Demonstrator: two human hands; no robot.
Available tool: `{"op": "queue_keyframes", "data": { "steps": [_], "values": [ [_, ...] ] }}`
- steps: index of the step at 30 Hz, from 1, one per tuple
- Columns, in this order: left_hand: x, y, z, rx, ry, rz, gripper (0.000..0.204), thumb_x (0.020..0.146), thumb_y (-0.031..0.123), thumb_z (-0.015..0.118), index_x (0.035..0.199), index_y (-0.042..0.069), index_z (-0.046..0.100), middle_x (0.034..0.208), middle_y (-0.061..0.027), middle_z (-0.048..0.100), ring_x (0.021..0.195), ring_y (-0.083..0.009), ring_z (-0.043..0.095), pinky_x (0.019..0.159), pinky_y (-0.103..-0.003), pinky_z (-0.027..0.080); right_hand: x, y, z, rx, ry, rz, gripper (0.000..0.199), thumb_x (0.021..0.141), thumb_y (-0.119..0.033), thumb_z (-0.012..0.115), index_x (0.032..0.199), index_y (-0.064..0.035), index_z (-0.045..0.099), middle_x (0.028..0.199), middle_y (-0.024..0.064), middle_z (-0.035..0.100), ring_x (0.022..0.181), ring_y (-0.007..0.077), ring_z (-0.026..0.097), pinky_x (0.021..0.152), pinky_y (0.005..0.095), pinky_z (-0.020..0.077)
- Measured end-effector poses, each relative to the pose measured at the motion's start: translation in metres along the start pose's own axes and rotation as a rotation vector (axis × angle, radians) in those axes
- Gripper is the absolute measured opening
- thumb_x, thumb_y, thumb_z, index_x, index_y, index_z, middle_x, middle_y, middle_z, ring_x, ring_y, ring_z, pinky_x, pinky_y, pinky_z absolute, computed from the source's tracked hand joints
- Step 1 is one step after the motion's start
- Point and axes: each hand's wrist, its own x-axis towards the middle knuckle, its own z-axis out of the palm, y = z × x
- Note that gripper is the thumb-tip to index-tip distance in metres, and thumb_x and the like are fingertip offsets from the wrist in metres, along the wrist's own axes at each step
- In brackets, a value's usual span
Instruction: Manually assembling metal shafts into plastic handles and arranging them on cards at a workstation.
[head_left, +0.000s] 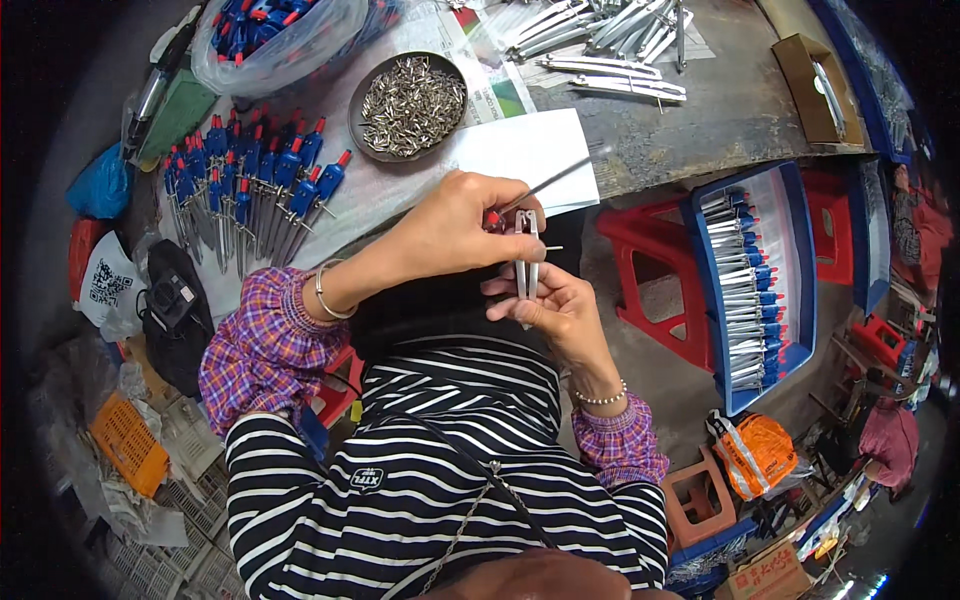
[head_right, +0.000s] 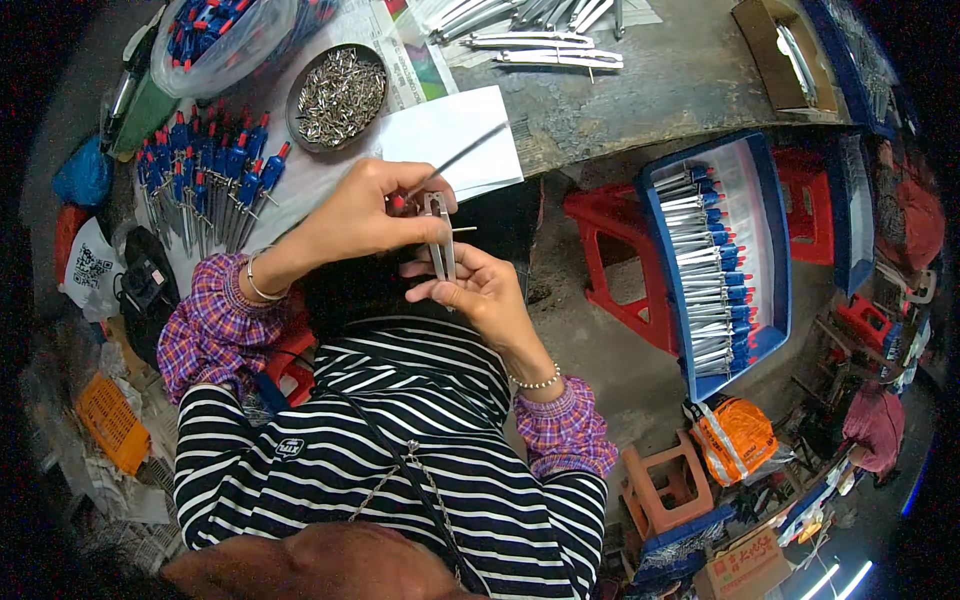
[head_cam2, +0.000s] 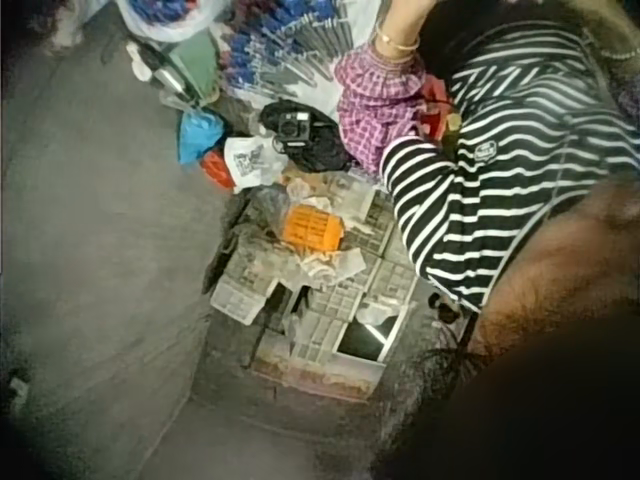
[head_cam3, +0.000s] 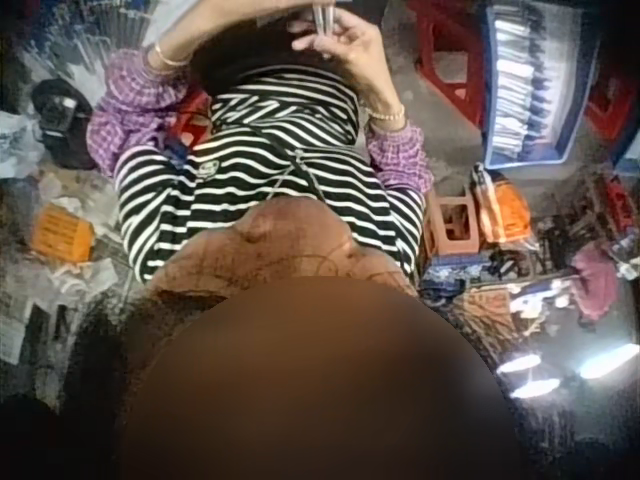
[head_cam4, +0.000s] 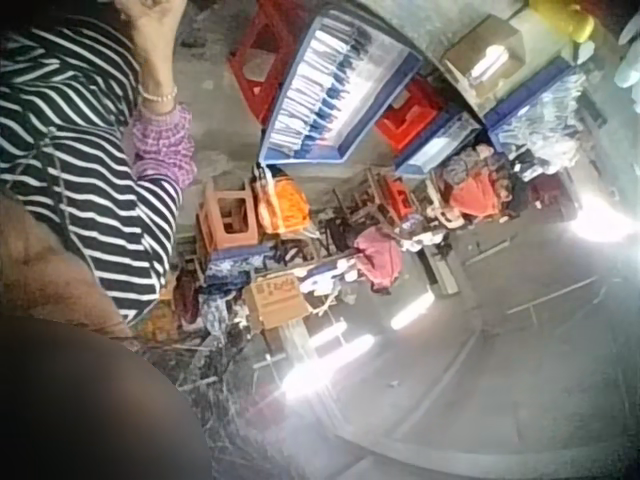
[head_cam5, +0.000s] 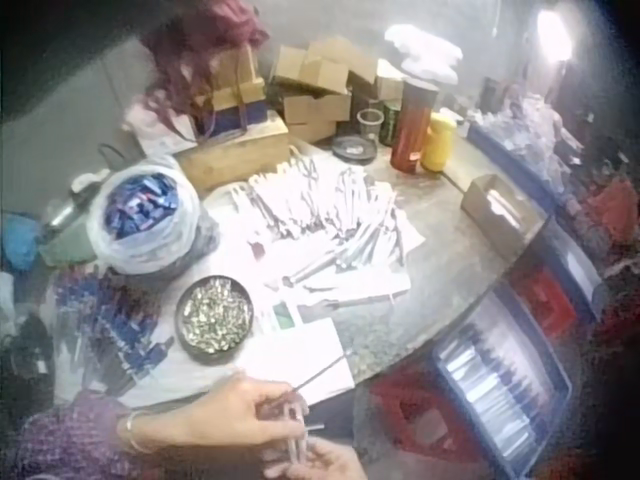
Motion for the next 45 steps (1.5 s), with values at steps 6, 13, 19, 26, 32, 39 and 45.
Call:
{"op": "queue_keyframes", "data": {
  "steps": [6,13,19,26,32,39,45],
  "values": [
    [0.0,-0.001,0.002,0.031,-0.026,-0.016,0.02,0.069,0.014,0.072,0.081,0.0,0.064,0.058,0.001,0.055,0.054,-0.0033,0.048,0.049,-0.02,0.038,0.0,0.009,0.001,-0.058,0.029,-0.036,0.035,0.082,0.003,0.057,0.116,0.0078,0.05,0.103,0.0192,0.062,0.087,0.0218,0.065,0.078,0.028,0.0509],
    [-0.001,-0.001,0.005,0.009,0.006,0.001,0.018,0.068,0.012,0.073,0.078,0.001,0.063,0.058,0.0014,0.055,0.054,-0.0037,0.049,0.048,-0.019,0.037,-0.001,0.014,0.01,-0.277,0.11,-0.152,0.025,0.085,0.007,0.05,0.11,0.0085,0.051,0.101,0.0185,0.063,0.083,0.0196,0.065,0.077,0.0269,0.05],
    [0.001,-0.001,0.003,0.018,-0.003,0.016,0.019,0.066,0.013,0.073,0.078,0.001,0.063,0.059,0.0014,0.055,0.053,-0.0038,0.046,0.048,-0.02,0.037,-0.002,0.011,0.013,-0.247,0.141,-0.124,0.024,0.085,0.007,0.049,0.108,0.0078,0.051,0.098,0.0175,0.064,0.081,0.0185,0.065,0.076,0.0262,0.0497],
    [-0.009,0.003,0.002,-0.143,-0.047,-0.075,0.018,0.068,0.011,0.072,0.08,0.001,0.064,0.059,-0.0004,0.057,0.057,-0.0038,0.052,0.051,-0.021,0.041,-0.002,0.0,0.015,-0.284,0.093,-0.093,0.018,0.085,-0.001,0.052,0.101,0.0055,0.057,0.088,0.0119,0.066,0.075,0.0149,0.064,0.064,0.0217,0.0464],
    [-0.007,0.017,-0.001,-0.064,-0.087,0.063,0.02,0.07,0.012,0.07,0.085,-0.001,0.063,0.061,-0.0024,0.059,0.056,-0.0048,0.053,0.051,-0.021,0.042,0.002,0.001,0.002,-0.27,0.023,-0.222,0.017,0.09,-0.011,0.054,0.096,0.0049,0.059,0.083,0.0095,0.065,0.065,0.0114,0.06,0.058,0.0192,0.0444],
    [0.014,0.027,-0.067,0.313,0.143,0.225,0.026,0.072,0.009,0.067,0.096,0.003,0.062,0.066,-0.0065,0.056,0.057,-0.0133,0.052,0.053,-0.027,0.041,0.005,-0.006,0.006,-0.107,0.075,-0.17,0.019,0.093,-0.014,0.05,0.096,0.0044,0.056,0.07,0.0035,0.054,0.06,0.0084,0.053,0.062,0.0225,0.0487],
    [0.055,-0.017,-0.122,0.787,0.361,0.365,0.027,0.073,0.001,0.057,0.099,0.006,0.058,0.088,-0.012,0.059,0.082,-0.0308,0.057,0.075,-0.039,0.045,0.012,-0.01,0.012,-0.111,0.086,-0.109,0.019,0.092,-0.014,0.051,0.092,0.0047,0.055,0.067,0.0038,0.052,0.056,0.0077,0.047,0.064,0.0267,0.0511]
  ]
}}
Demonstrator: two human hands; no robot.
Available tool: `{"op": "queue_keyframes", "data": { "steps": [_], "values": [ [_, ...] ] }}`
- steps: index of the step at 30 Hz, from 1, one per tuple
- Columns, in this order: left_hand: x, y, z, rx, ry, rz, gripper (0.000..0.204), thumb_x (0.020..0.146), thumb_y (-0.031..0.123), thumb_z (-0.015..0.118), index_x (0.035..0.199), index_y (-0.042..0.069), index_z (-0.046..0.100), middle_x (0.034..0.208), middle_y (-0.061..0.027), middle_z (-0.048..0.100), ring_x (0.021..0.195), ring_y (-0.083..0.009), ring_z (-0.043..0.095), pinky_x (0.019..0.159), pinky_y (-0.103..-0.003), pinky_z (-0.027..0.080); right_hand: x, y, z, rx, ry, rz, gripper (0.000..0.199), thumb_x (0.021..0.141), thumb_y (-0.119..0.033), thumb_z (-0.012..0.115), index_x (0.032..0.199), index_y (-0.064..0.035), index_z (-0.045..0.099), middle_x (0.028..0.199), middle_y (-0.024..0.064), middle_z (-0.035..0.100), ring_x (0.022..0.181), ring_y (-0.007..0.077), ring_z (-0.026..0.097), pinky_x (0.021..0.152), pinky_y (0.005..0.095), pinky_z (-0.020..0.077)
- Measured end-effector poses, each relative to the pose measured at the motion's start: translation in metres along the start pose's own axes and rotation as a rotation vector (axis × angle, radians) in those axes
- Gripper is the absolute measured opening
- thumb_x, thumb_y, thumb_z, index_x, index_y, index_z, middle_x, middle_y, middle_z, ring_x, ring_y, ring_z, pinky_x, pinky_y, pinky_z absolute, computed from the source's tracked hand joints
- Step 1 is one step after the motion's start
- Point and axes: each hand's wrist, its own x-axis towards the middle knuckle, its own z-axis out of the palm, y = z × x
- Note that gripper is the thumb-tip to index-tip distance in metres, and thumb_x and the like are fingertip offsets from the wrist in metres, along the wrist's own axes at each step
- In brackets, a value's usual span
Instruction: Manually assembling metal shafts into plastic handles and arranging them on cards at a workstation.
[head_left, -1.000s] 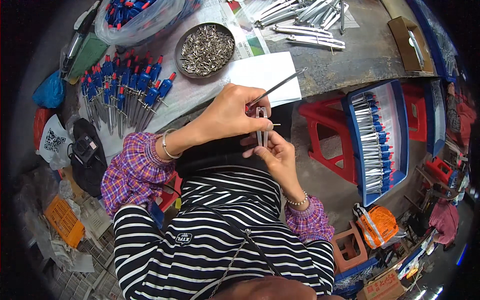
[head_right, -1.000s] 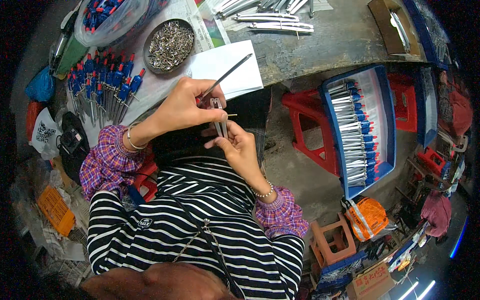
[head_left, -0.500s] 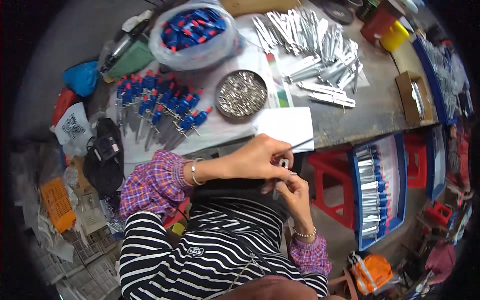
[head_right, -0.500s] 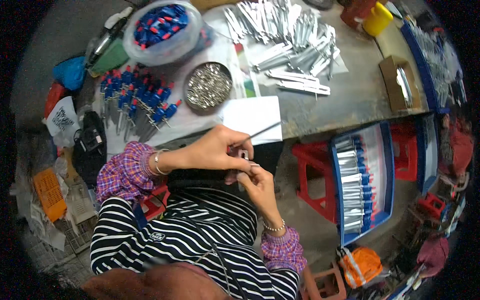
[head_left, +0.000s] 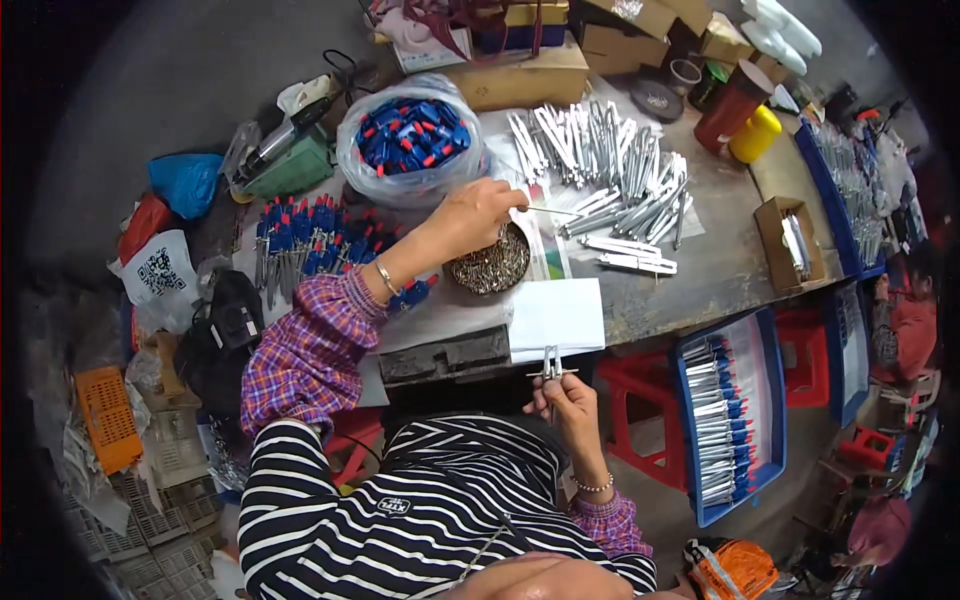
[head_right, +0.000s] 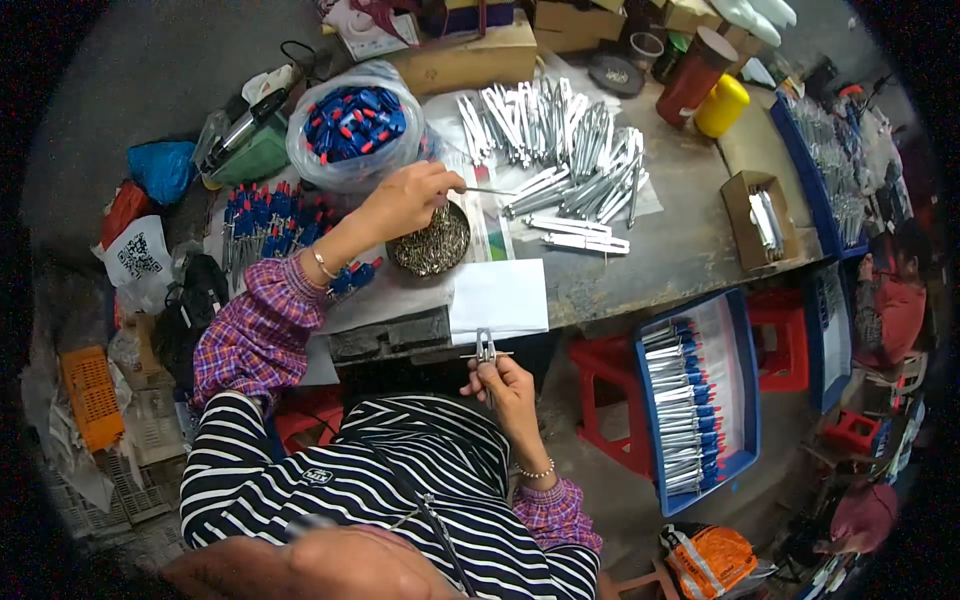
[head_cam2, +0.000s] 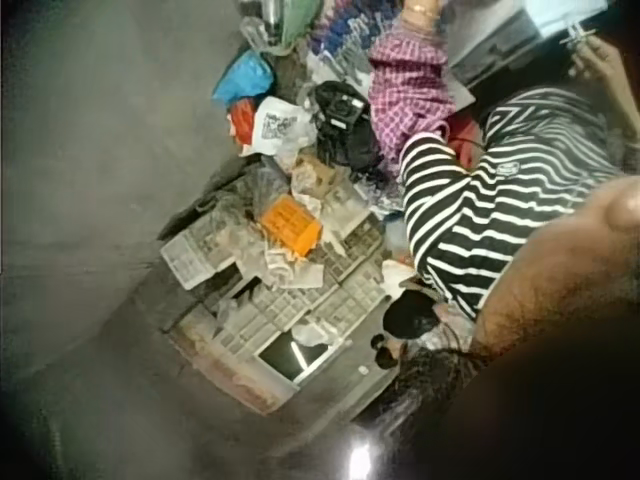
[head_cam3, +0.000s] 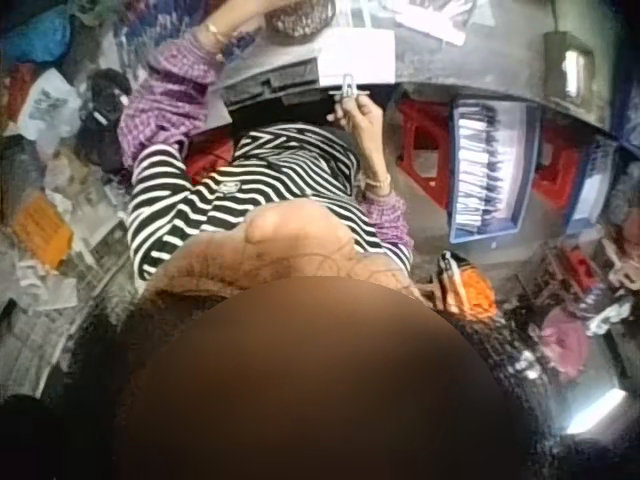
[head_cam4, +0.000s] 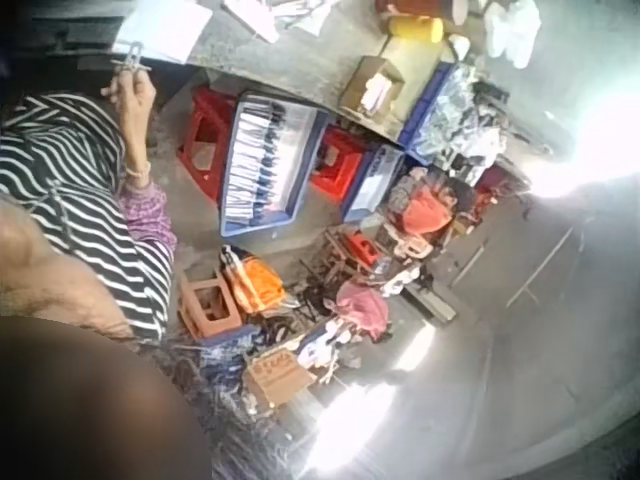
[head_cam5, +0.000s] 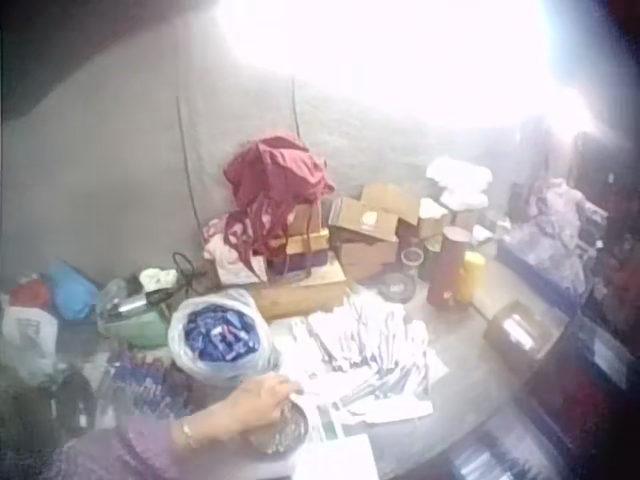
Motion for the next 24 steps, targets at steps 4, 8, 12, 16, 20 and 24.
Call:
{"op": "queue_keyframes", "data": {
  "steps": [4,8,12,16,20,24],
  "values": [
    [0.0,-0.019,0.012,0.115,-0.004,-0.084,0.03,0.072,0.001,0.058,0.101,0.008,0.059,0.086,-0.011,0.056,0.086,-0.0307,0.056,0.075,-0.04,0.045,0.005,-0.005,0.006,-0.042,-0.005,0.02,0.019,0.092,-0.014,0.05,0.091,0.0045,0.055,0.067,0.0039,0.051,0.056,0.0075,0.046,0.064,0.0266,0.0512],
    [0.001,-0.025,0.021,0.175,0.052,-0.112,0.032,0.069,-0.002,0.056,0.1,0.006,0.058,0.086,-0.011,0.055,0.086,-0.0307,0.056,0.075,-0.04,0.046,0.011,-0.005,0.007,-0.045,-0.006,0.059,0.02,0.092,-0.013,0.05,0.092,0.0054,0.055,0.068,0.0038,0.052,0.056,0.0073,0.047,0.064,0.026,0.0516],
    [0.003,-0.029,0.035,0.226,0.059,-0.155,0.029,0.063,-0.005,0.058,0.091,0.003,0.056,0.088,-0.0122,0.054,0.087,-0.0304,0.054,0.077,-0.039,0.046,0.014,-0.003,0.009,-0.037,-0.005,0.095,0.02,0.092,-0.012,0.05,0.093,0.0061,0.056,0.069,0.004,0.052,0.056,0.0072,0.047,0.064,0.0261,0.0522],
    [0.0,-0.033,0.041,0.247,0.068,-0.177,0.024,0.063,-0.005,0.06,0.086,0.003,0.055,0.09,-0.0115,0.052,0.089,-0.0301,0.053,0.076,-0.04,0.046,0.018,-0.007,0.014,-0.062,0.006,0.12,0.019,0.092,-0.012,0.05,0.093,0.0062,0.055,0.069,0.0042,0.052,0.057,0.0078,0.047,0.065,0.0268,0.0522],
    [-0.009,-0.022,0.03,0.188,0.106,-0.148,0.022,0.067,-0.005,0.056,0.089,0.002,0.056,0.089,-0.013,0.052,0.087,-0.0301,0.054,0.076,-0.039,0.046,0.024,-0.011,0.016,-0.047,-0.01,0.129,0.017,0.092,-0.011,0.049,0.092,0.0057,0.054,0.069,0.0043,0.051,0.057,0.0084,0.047,0.066,0.028,0.0519],
    [-0.016,0.009,-0.016,0.06,0.124,-0.055,0.021,0.07,-0.004,0.054,0.09,0.0,0.06,0.085,-0.0134,0.057,0.082,-0.0294,0.057,0.072,-0.037,0.048,0.033,-0.015,0.018,-0.055,-0.016,0.116,0.016,0.092,-0.01,0.049,0.092,0.0053,0.054,0.068,0.0042,0.051,0.057,0.0094,0.047,0.067,0.0292,0.0518]
  ]
}}
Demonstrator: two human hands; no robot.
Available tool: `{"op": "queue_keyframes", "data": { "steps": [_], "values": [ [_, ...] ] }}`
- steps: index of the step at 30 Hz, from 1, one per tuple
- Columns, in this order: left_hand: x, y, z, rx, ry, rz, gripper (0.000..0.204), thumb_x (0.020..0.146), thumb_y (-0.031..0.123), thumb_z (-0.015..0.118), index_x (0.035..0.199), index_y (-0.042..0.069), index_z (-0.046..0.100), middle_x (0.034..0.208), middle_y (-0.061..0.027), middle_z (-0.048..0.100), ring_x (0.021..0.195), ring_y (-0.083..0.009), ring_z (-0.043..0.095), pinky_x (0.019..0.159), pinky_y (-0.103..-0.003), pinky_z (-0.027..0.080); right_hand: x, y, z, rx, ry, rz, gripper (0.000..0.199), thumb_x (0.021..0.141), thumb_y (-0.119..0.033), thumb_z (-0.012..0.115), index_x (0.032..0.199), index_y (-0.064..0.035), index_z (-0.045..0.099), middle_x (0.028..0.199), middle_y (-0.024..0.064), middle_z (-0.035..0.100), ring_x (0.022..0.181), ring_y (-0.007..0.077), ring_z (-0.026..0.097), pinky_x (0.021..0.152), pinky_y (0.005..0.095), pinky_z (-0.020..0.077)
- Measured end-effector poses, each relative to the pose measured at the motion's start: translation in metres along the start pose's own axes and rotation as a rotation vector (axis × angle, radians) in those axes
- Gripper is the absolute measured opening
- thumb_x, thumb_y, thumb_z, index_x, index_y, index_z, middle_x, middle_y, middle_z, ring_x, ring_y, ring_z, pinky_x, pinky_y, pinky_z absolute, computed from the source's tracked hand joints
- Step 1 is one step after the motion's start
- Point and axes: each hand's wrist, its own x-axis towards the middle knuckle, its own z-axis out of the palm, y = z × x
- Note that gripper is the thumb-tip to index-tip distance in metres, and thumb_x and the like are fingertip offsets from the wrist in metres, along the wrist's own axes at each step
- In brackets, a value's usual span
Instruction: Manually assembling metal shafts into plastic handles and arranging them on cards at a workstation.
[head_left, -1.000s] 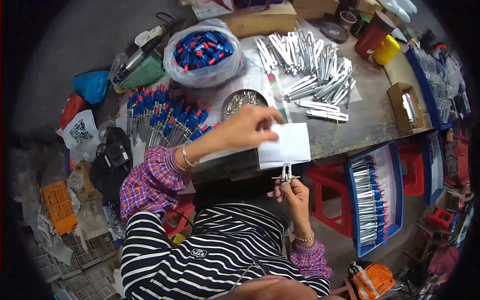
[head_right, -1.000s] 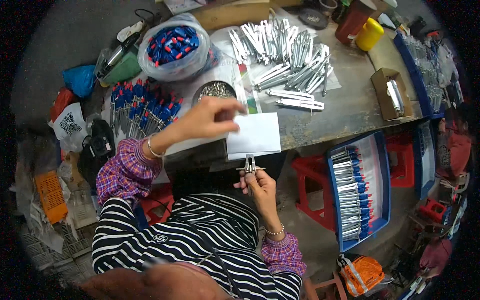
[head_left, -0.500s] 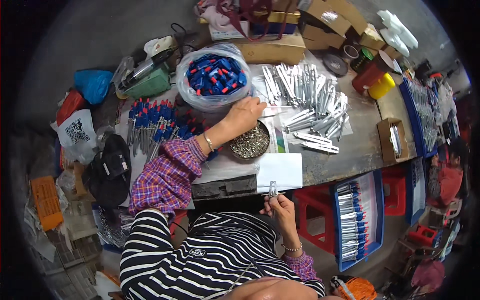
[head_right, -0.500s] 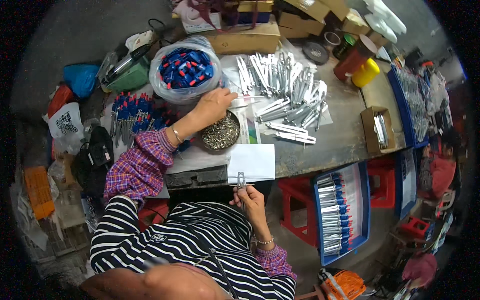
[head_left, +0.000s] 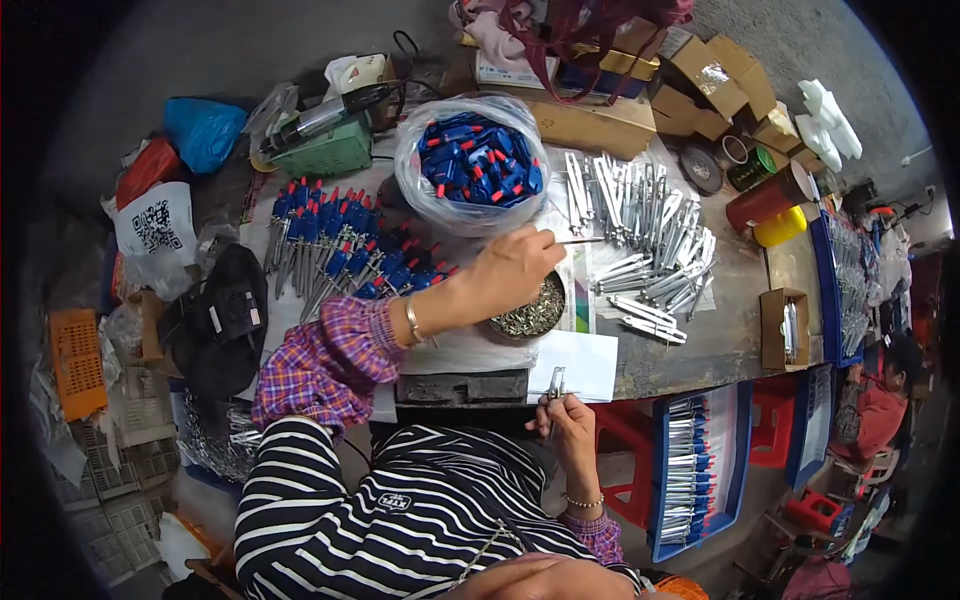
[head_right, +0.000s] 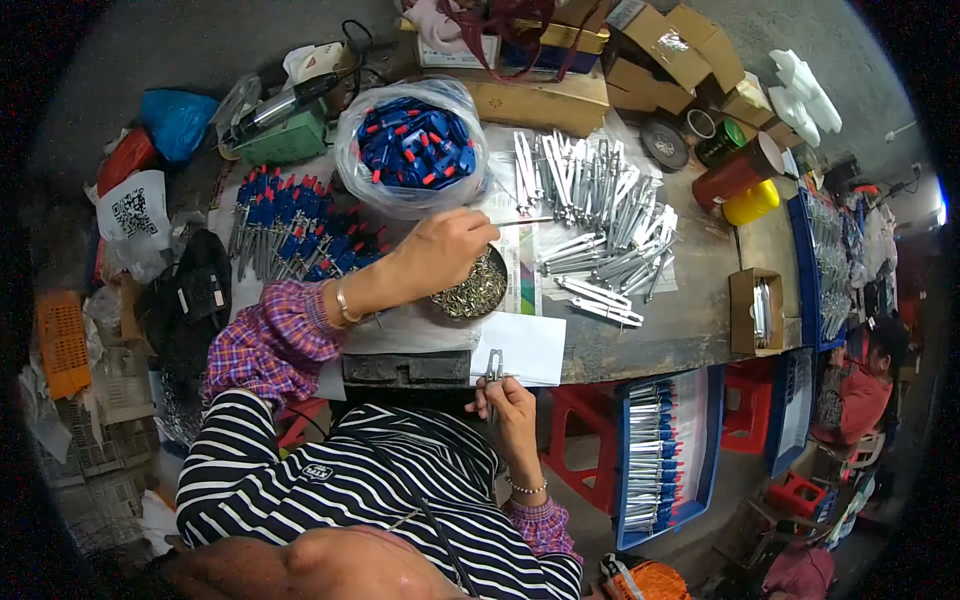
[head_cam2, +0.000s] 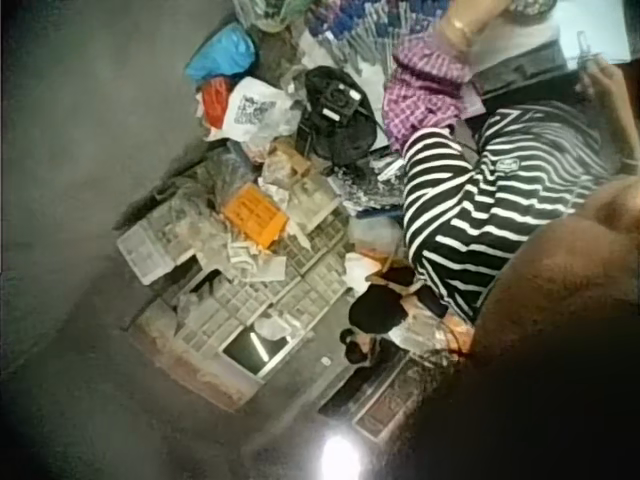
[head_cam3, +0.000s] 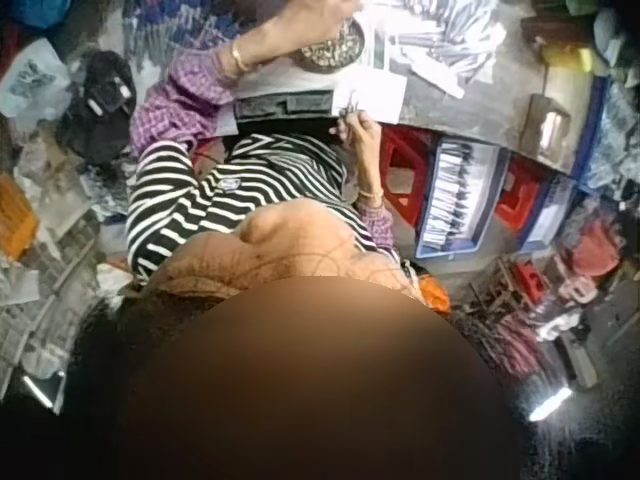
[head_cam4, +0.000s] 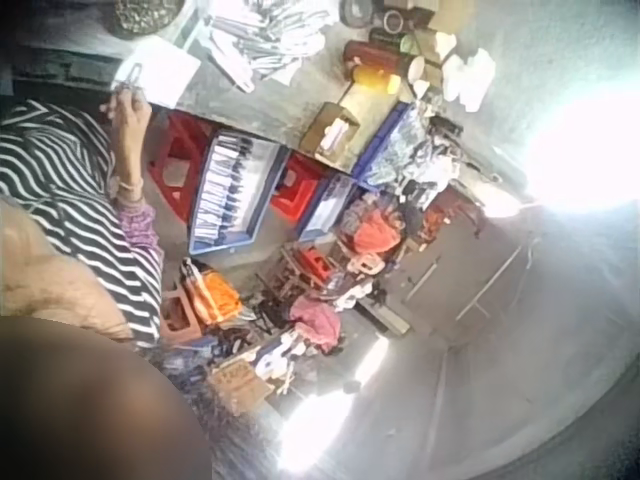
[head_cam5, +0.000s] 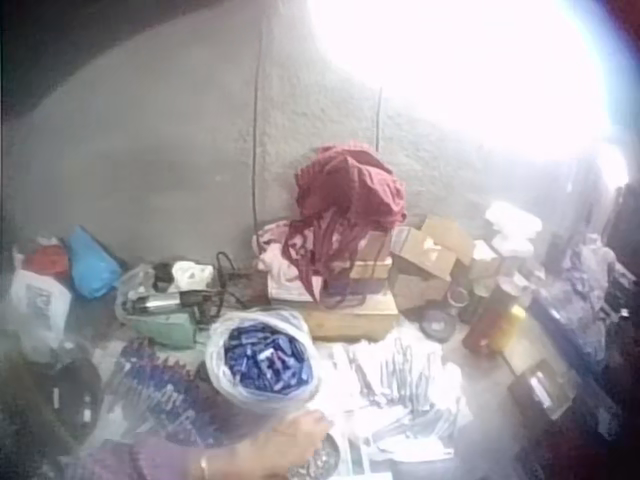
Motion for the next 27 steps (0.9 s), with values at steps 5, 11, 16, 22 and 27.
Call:
{"op": "queue_keyframes", "data": {
  "steps": [5,11,16,22,27],
  "values": [
    [0.001,-0.01,-0.068,0.092,0.197,-0.047,0.027,0.067,-0.006,0.054,0.092,0.001,0.061,0.087,-0.0121,0.059,0.084,-0.0288,0.057,0.074,-0.035,0.048,0.01,-0.005,0.008,-0.023,0.035,0.011,0.014,0.09,-0.008,0.05,0.088,0.0052,0.053,0.067,0.0056,0.051,0.056,0.0111,0.049,0.067,0.0306,0.0521],
    [0.0,-0.046,-0.057,0.268,0.185,-0.048,0.023,0.063,-0.001,0.057,0.086,0.003,0.059,0.085,-0.0085,0.056,0.088,-0.026,0.053,0.077,-0.034,0.045,0.008,-0.004,0.011,-0.026,-0.007,0.031,0.012,0.089,-0.007,0.052,0.086,0.0043,0.052,0.066,0.006,0.051,0.054,0.0119,0.048,0.064,0.0308,0.0517],
    [-0.004,-0.045,-0.059,0.524,0.138,0.073,0.01,0.07,0.012,0.056,0.079,0.01,0.058,0.079,-0.002,0.055,0.084,-0.0196,0.053,0.068,-0.031,0.044,0.003,-0.003,0.011,-0.075,0.021,-0.016,0.014,0.09,-0.01,0.051,0.085,0.003,0.052,0.064,0.0052,0.049,0.053,0.0122,0.046,0.063,0.0307,0.0508],
    [-0.008,-0.042,-0.065,0.528,0.174,0.142,0.005,0.068,0.012,0.056,0.069,0.007,0.054,0.074,-0.0039,0.052,0.079,-0.019,0.053,0.063,-0.03,0.046,0.006,0.004,0.005,-0.042,-0.041,-0.051,0.016,0.089,-0.013,0.053,0.086,0.0026,0.051,0.064,0.0048,0.049,0.053,0.012,0.045,0.062,0.0303,0.0507],
    [-0.01,-0.046,-0.077,0.465,0.212,0.113,0.005,0.069,0.01,0.056,0.071,0.005,0.056,0.077,-0.0064,0.052,0.08,-0.0206,0.053,0.063,-0.031,0.048,0.008,0.002,0.012,-0.094,-0.021,-0.033,0.017,0.09,-0.015,0.053,0.088,0.0015,0.051,0.065,0.004,0.05,0.052,0.0103,0.045,0.06,0.0275,0.0502]
  ]
}}
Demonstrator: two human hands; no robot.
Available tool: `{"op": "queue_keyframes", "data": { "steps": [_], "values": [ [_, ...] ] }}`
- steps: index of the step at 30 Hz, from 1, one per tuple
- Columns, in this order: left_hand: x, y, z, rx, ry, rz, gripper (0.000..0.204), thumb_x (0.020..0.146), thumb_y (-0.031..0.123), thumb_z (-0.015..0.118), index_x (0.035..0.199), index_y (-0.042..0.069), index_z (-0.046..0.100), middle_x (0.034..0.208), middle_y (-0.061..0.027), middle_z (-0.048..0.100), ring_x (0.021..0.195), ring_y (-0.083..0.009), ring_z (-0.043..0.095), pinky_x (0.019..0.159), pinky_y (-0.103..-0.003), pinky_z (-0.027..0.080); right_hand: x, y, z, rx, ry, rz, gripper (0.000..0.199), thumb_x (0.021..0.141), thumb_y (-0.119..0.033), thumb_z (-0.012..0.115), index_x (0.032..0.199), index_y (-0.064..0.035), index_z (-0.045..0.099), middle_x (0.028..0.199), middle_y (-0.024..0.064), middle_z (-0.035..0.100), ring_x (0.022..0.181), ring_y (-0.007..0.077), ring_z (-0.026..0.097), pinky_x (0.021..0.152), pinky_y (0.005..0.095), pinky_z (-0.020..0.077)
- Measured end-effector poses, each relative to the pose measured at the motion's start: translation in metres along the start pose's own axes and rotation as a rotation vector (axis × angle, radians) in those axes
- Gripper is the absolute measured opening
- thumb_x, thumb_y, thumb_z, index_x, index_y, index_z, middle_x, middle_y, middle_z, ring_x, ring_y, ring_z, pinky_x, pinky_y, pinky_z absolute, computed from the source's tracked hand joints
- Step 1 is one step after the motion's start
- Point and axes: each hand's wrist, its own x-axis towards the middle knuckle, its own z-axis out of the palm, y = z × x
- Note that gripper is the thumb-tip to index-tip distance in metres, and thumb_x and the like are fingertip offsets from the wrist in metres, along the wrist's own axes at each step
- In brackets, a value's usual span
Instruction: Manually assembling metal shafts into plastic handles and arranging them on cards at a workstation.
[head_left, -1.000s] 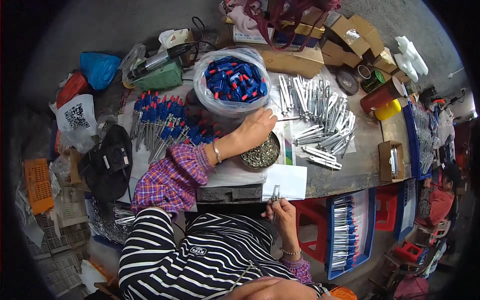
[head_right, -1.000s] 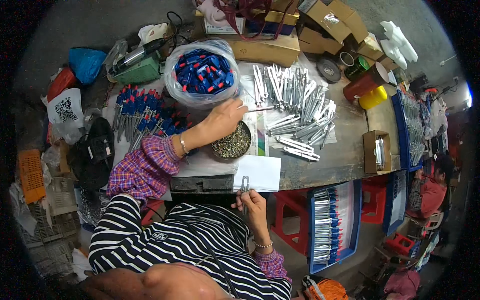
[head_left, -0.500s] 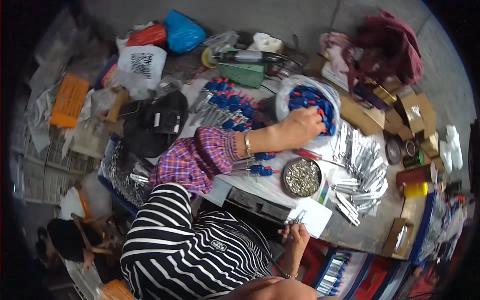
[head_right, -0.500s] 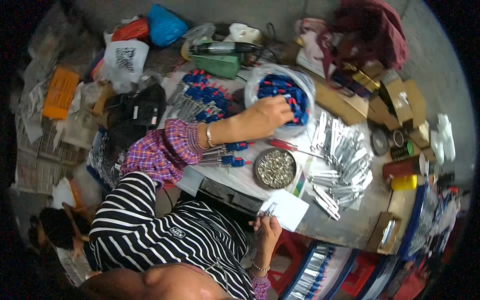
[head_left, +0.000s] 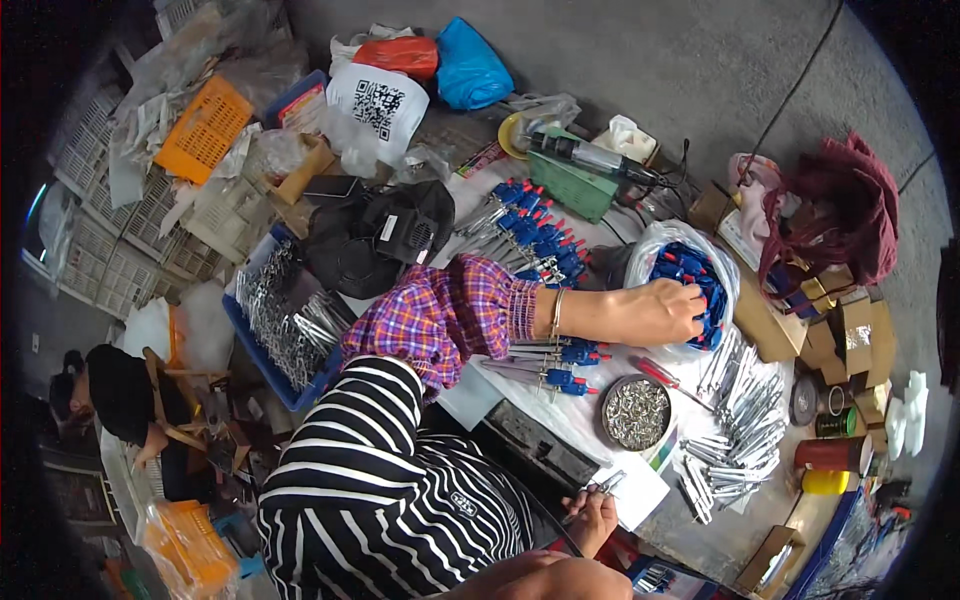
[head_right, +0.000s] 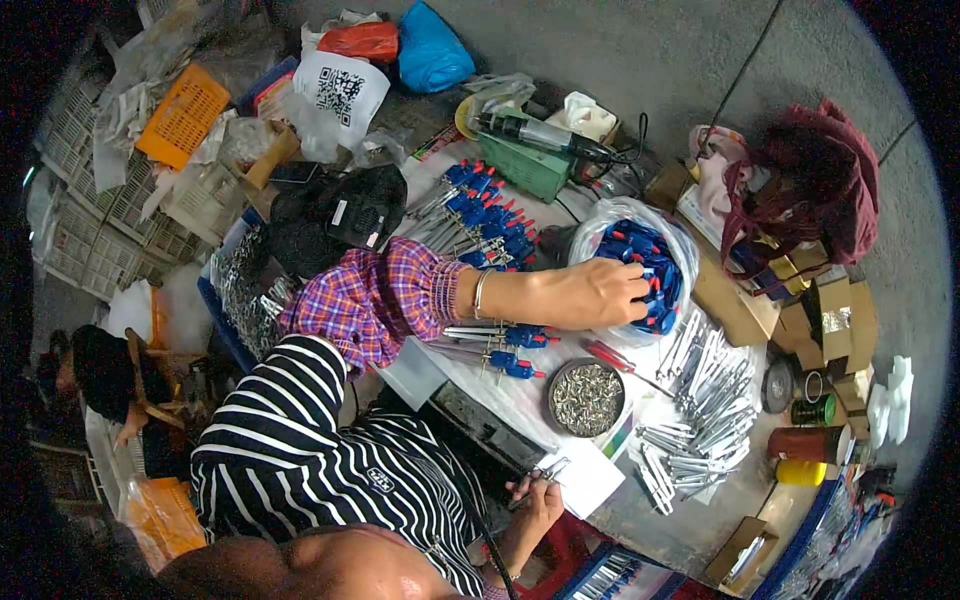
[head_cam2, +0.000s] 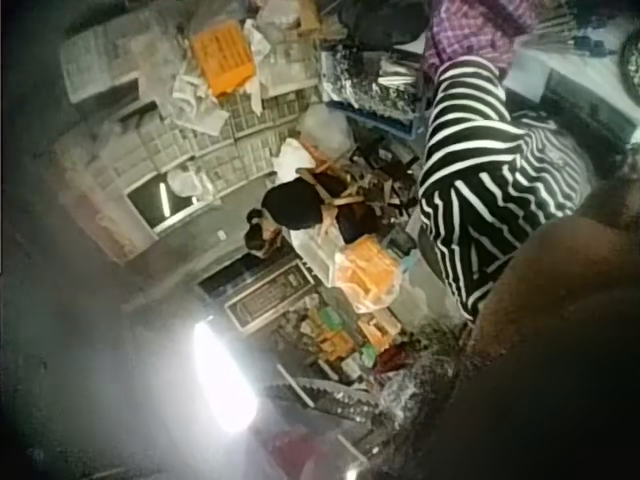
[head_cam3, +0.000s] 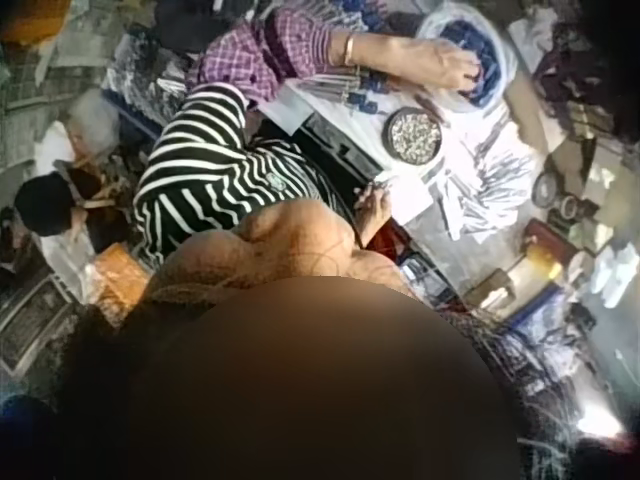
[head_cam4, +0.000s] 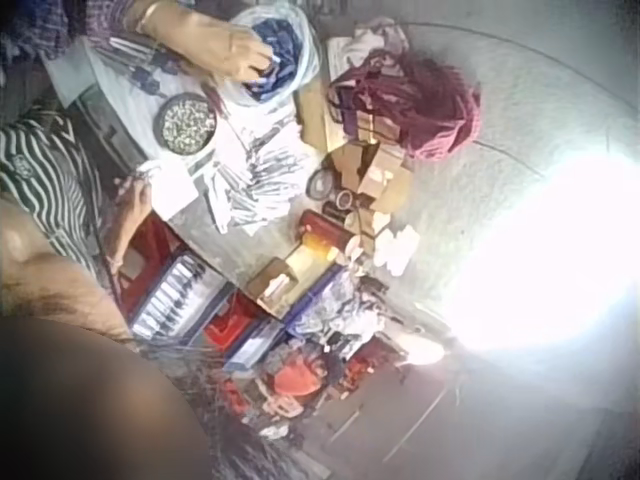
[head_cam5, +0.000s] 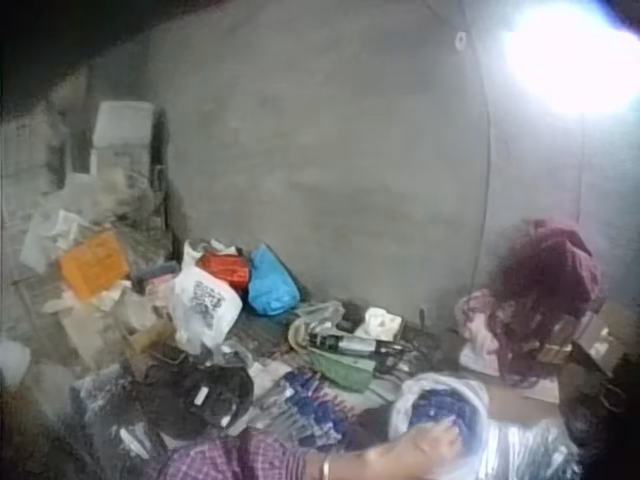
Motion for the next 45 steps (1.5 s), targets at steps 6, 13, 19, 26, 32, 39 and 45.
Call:
{"op": "queue_keyframes", "data": {
  "steps": [6,13,19,26,32,39,45],
  "values": [
    [-0.001,0.003,-0.026,-0.197,0.018,-0.182,0.023,0.062,0.0,0.062,0.084,0.004,0.059,0.086,-0.011,0.051,0.084,-0.027,0.051,0.071,-0.035,0.046,0.001,-0.002,0.004,-0.039,0.031,0.003,0.016,0.091,-0.014,0.052,0.087,0.001,0.052,0.066,0.0039,0.051,0.052,0.0101,0.047,0.057,0.0257,0.0494],
    [-0.011,0.034,-0.016,-0.771,0.045,-0.336,0.034,0.066,-0.006,0.055,0.098,0.003,0.061,0.088,-0.014,0.05,0.082,-0.0289,0.053,0.073,-0.035,0.043,-0.001,-0.002,0.004,-0.015,0.036,-0.005,0.015,0.091,-0.014,0.052,0.088,0.001,0.052,0.066,0.0046,0.052,0.053,0.0109,0.048,0.056,0.026,0.0488],
    [-0.04,0.08,0.007,-1.315,-0.243,-0.183,0.023,0.069,-0.004,0.053,0.089,0.002,0.064,0.086,-0.0113,0.06,0.086,-0.0268,0.056,0.077,-0.037,0.044,0.0,-0.002,0.005,0.03,0.06,-0.104,0.015,0.092,-0.013,0.052,0.088,0.0012,0.052,0.066,0.0051,0.051,0.054,0.0116,0.047,0.057,0.0284,0.049],
    [-0.06,0.097,0.009,-1.52,-0.449,-0.45,0.025,0.073,0.001,0.055,0.097,0.0,0.059,0.087,-0.0113,0.06,0.08,-0.0219,0.059,0.071,-0.033,0.046,-0.003,-0.005,0.011,0.052,0.052,-0.109,0.014,0.092,-0.012,0.053,0.093,0.0011,0.05,0.069,0.0061,0.051,0.054,0.0127,0.046,0.061,0.0322,0.0507],
    [-0.061,0.086,0.01,-1.763,-0.511,-0.67,0.038,0.076,-0.002,0.052,0.112,0.008,0.056,0.087,-0.0052,0.053,0.067,-0.01,0.057,0.058,-0.024,0.048,0.003,0.002,0.007,0.044,0.01,-0.077,0.014,0.092,-0.013,0.052,0.094,0.0013,0.05,0.07,0.0068,0.051,0.055,0.0132,0.046,0.062,0.0329,0.051],
    [-0.074,0.089,0.027,-1.976,-0.352,-0.749,0.028,0.078,0.001,0.058,0.105,0.007,0.06,0.086,-0.001,0.054,0.074,-0.0074,0.056,0.064,-0.022,0.049,0.003,0.011,0.013,0.026,-0.005,-0.009,0.017,0.092,-0.016,0.054,0.098,0.0001,0.051,0.07,0.0064,0.052,0.055,0.0126,0.047,0.058,0.0313,0.0504],
    [-0.077,0.088,0.036,-2.117,-0.38,-0.887,0.018,0.079,0.006,0.064,0.097,0.004,0.063,0.086,-0.0014,0.062,0.076,-0.0081,0.057,0.067,-0.022,0.05,-0.001,0.01,0.025,-0.012,0.014,0.06,0.018,0.091,-0.017,0.055,0.092,0.0001,0.053,0.069,0.0046,0.052,0.055,0.0107,0.047,0.054,0.0264,0.047]
  ]
}}
